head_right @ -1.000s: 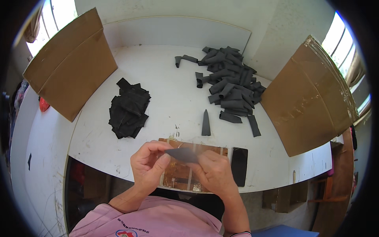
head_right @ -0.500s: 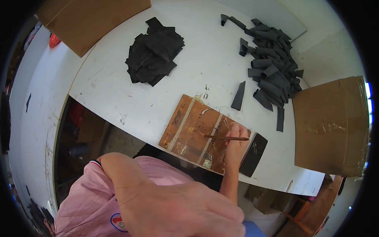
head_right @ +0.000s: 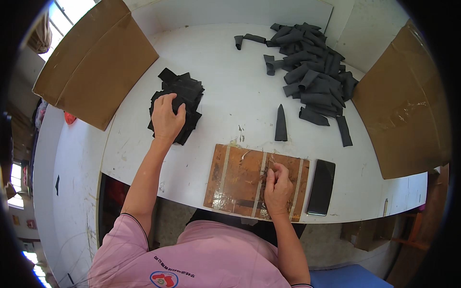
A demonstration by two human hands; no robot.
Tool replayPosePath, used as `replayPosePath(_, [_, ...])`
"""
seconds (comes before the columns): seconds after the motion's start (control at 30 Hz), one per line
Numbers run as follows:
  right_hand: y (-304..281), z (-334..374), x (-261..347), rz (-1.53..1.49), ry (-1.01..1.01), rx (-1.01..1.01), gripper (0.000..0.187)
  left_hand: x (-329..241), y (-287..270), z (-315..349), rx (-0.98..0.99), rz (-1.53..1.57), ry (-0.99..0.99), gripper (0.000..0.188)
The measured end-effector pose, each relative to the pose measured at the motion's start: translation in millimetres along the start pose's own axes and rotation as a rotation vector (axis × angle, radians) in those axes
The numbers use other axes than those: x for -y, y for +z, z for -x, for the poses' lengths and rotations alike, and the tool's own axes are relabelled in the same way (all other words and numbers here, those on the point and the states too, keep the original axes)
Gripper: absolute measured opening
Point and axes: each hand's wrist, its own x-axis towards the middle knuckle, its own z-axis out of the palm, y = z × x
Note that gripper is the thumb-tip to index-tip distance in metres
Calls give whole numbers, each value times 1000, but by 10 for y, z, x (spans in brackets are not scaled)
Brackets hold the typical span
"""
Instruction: Folding and inspecting black foam padding strips for manufacturing.
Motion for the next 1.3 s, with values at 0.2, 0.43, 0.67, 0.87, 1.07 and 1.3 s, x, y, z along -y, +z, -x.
replayPosePath(0.2, [-12, -14, 55, 42, 2, 10, 9, -16, 389, -106, 442, -348, -113, 28])
replayPosePath(0.43, [-35, 9, 27, 19, 15, 29, 5, 138, 515, -100, 463, -350, -107, 9])
replayPosePath(0.67, [-52, -4, 36, 6, -7, 23, 5, 330, 305, -195, 435, -169, -356, 13])
replayPosePath(0.87, [-40, -28, -9, 12, 11, 30, 6, 182, 137, -45, 474, 18, -285, 23])
replayPosePath(1.07, [-27, -34, -2, -3, 3, 25, 6, 114, 153, 165, 549, -254, -202, 31])
replayPosePath(1.3, [-51, -13, 20, 20, -26, 32, 6, 379, 232, 124, 465, -283, -206, 10])
